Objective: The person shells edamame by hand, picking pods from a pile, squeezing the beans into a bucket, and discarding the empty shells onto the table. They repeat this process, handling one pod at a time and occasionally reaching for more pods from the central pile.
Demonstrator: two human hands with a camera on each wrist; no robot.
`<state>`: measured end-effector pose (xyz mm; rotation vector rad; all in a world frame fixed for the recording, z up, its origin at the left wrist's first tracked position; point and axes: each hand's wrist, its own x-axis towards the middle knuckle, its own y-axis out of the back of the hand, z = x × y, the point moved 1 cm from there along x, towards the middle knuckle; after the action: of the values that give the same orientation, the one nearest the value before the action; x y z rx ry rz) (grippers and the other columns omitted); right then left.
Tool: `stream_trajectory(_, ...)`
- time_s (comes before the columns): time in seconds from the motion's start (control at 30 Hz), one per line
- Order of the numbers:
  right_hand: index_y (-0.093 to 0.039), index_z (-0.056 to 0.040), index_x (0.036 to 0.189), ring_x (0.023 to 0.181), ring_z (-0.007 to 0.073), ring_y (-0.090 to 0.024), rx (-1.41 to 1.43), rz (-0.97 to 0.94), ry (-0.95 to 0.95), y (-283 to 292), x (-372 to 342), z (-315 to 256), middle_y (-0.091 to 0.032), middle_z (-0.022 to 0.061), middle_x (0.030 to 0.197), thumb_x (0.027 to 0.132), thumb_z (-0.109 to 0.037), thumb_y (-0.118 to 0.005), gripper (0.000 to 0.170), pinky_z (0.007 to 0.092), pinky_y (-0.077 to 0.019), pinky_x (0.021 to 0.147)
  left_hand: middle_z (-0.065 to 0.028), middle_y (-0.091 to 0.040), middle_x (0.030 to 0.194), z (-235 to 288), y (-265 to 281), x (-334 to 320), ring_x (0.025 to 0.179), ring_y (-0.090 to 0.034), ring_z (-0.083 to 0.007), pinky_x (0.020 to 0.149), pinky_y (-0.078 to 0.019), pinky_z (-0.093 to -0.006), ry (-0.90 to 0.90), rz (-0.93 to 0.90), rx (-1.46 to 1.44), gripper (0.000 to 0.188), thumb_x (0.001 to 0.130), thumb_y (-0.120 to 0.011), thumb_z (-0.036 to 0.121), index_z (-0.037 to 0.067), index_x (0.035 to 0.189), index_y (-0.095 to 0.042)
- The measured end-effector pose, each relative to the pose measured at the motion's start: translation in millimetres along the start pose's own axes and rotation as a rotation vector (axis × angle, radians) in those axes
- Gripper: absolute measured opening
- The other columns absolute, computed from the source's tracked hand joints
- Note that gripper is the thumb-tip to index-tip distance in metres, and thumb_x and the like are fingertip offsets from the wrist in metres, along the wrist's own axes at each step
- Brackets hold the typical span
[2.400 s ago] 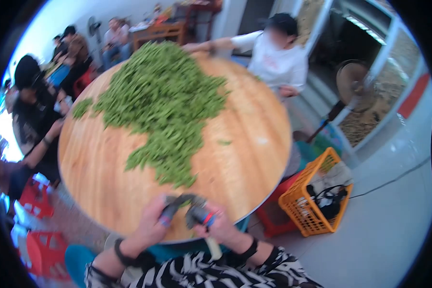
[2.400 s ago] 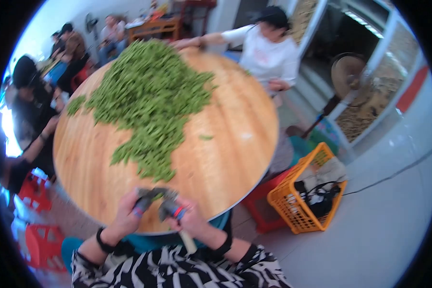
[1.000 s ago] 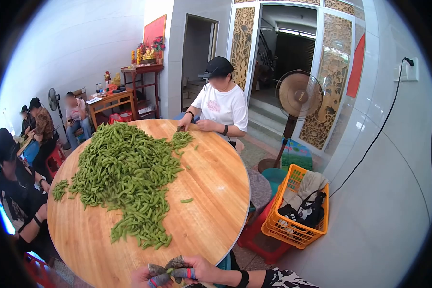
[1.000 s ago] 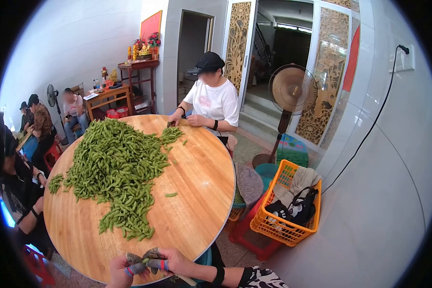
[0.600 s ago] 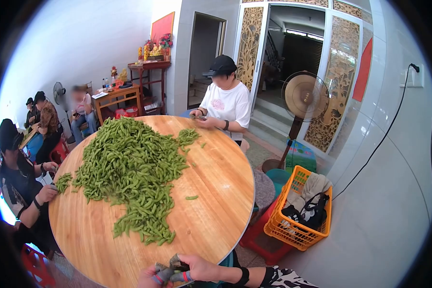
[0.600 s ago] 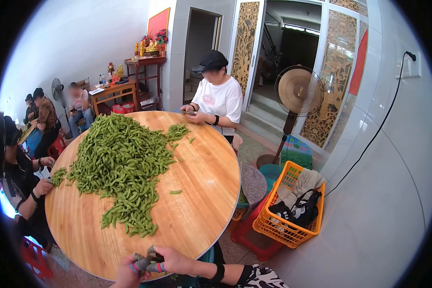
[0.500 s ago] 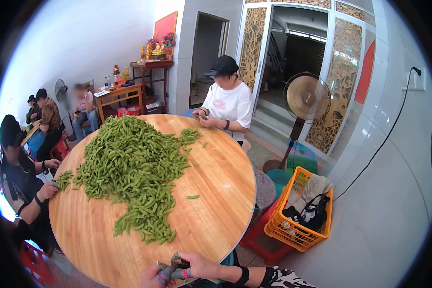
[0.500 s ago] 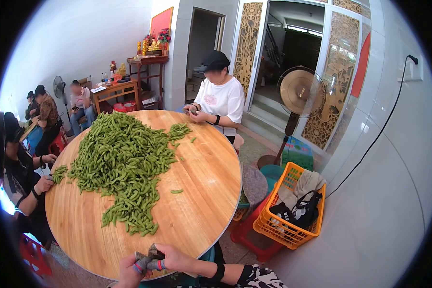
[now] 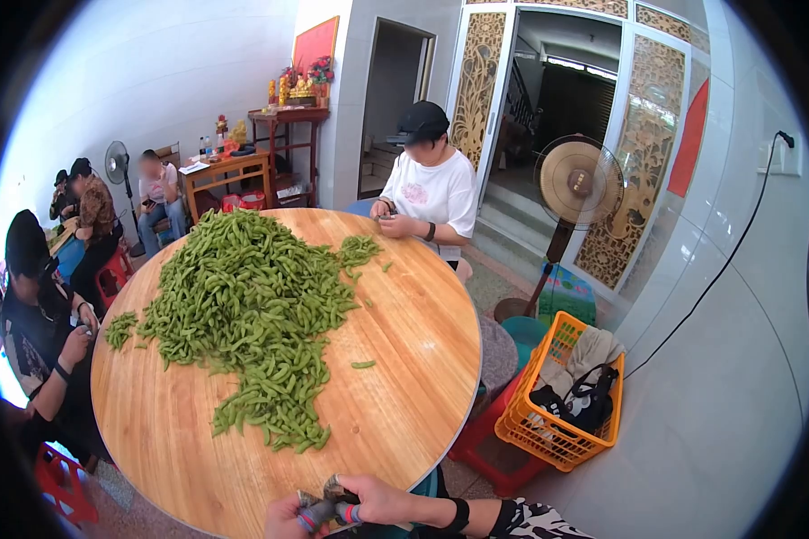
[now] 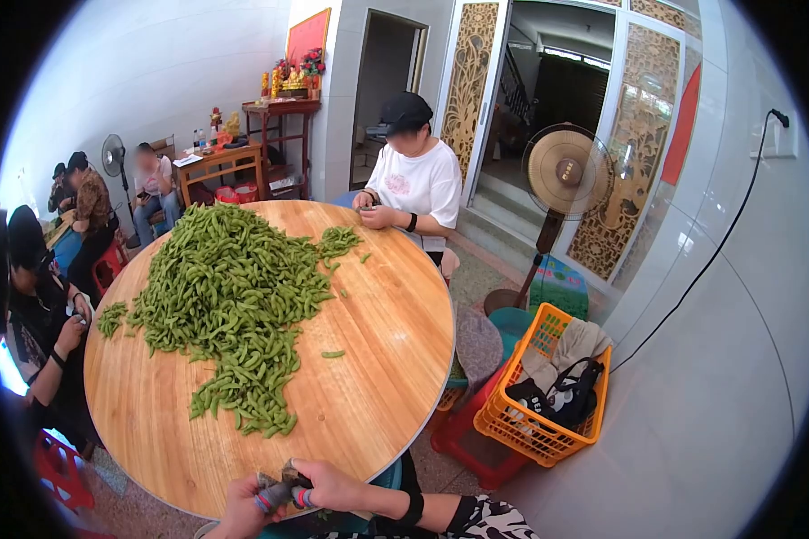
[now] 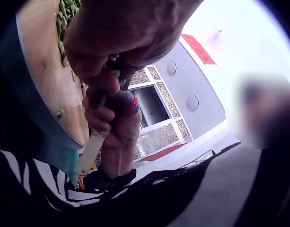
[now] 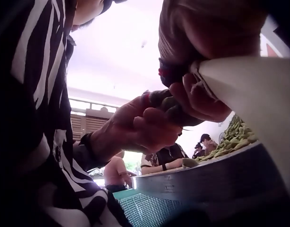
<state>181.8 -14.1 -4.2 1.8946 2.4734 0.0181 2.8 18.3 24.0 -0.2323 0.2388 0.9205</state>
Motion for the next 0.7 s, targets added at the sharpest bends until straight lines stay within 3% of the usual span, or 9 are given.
stream_trajectory(0.07, -0.049, 0.0002, 0.088, 0.068, 0.0225, -0.056, -0.149, 0.010, 0.054, -0.7, -5.8, -16.4, -0.059, 0.0149, 0.074, 0.074, -0.005, -0.060, 0.019, 0.0344, -0.0448, 0.064, 0.0004, -0.058, 0.067, 13.8, -0.4, -5.1, 0.051, -0.049, -0.0055, 0.044, -0.0346, -0.0188, 0.021, -0.057, 0.089, 0.017, 0.090, -0.059, 0.020, 0.004, 0.084, -0.063)
stream_trajectory(0.2, -0.054, 0.0002, 0.097, 0.070, 0.0217, -0.057, -0.314, -0.014, 0.041, 0.0, -6.3, -10.2, -0.057, 0.0137, 0.074, 0.076, -0.008, -0.063, 0.025, 0.0323, -0.0445, 0.065, -0.0024, -0.059, 0.067, 18.5, -1.5, -9.9, 0.049, -0.049, -0.0083, 0.042, -0.0343, -0.0197, 0.133, -0.117, 0.127, 0.012, 0.088, -0.058, 0.014, 0.003, 0.088, -0.061)
stream_trajectory(0.27, -0.045, 0.0014, 0.086, 0.068, 0.0350, -0.058, -0.283, -0.003, 0.076, -2.6, -8.8, -22.2, -0.058, 0.0202, 0.074, 0.073, -0.004, -0.060, 0.020, 0.0389, -0.0455, 0.063, -0.0036, -0.060, 0.069, 12.5, 0.8, -10.0, 0.050, -0.051, -0.0094, 0.043, -0.0347, -0.0199, 0.147, -0.131, 0.078, 0.010, 0.087, -0.056, 0.010, 0.002, 0.091, -0.060)
stream_trajectory(0.47, -0.047, 0.0006, 0.090, 0.072, 0.0357, -0.060, -0.406, -0.015, 0.142, -3.7, -12.9, -28.1, -0.059, 0.0187, 0.074, 0.076, -0.006, -0.058, 0.020, 0.0394, -0.0456, 0.064, -0.0056, -0.061, 0.082, -2.0, 4.7, -6.5, 0.066, -0.055, -0.0113, 0.052, -0.0409, -0.0209, 0.033, -0.183, -0.057, 0.025, 0.081, -0.048, -0.004, 0.001, 0.103, -0.056)
stream_trajectory(0.5, -0.055, -0.0057, 0.102, 0.059, 0.0289, -0.058, -0.502, 0.075, 0.341, -7.8, -16.2, -36.9, -0.060, 0.0156, 0.080, 0.083, -0.022, -0.060, 0.025, 0.0339, -0.0447, 0.050, -0.0046, -0.060, 0.082, -6.6, 3.2, -5.4, 0.066, -0.055, -0.0109, 0.054, -0.0414, -0.0209, 0.008, -0.159, -0.020, 0.025, 0.081, -0.048, -0.004, 0.000, 0.104, -0.056)
stream_trajectory(0.53, -0.055, -0.0057, 0.102, 0.059, 0.0289, -0.058, -0.506, 0.064, 0.340, -8.4, -18.6, -43.7, -0.060, 0.0156, 0.080, 0.083, -0.022, -0.060, 0.025, 0.0339, -0.0447, 0.050, -0.0036, -0.060, 0.082, -10.7, 1.9, -5.4, 0.067, -0.054, -0.0104, 0.057, -0.0419, -0.0210, -0.009, -0.135, 0.017, 0.026, 0.081, -0.048, -0.004, 0.000, 0.105, -0.056)
stream_trajectory(0.6, -0.053, -0.0015, 0.099, 0.077, 0.0362, -0.061, -0.466, 0.003, 0.118, -7.7, -22.2, -52.8, -0.058, 0.0212, 0.082, 0.075, -0.012, -0.065, 0.029, 0.0385, -0.0465, 0.065, -0.0030, -0.060, 0.082, -16.0, 0.2, -6.2, 0.067, -0.054, -0.0099, 0.057, -0.0417, -0.0208, -0.037, -0.140, -0.009, 0.027, 0.081, -0.047, -0.004, 0.000, 0.106, -0.056)
stream_trajectory(0.7, -0.047, 0.0003, 0.093, 0.075, 0.0349, -0.061, -0.318, -0.075, -0.001, -1.3, -23.5, -41.1, -0.060, 0.0181, 0.077, 0.077, -0.006, -0.059, 0.021, 0.0387, -0.0456, 0.066, -0.0025, -0.060, 0.083, -17.6, 0.1, -6.8, 0.067, -0.053, -0.0094, 0.057, -0.0416, -0.0207, -0.050, -0.184, -0.062, 0.028, 0.081, -0.048, -0.003, 0.000, 0.108, -0.056)
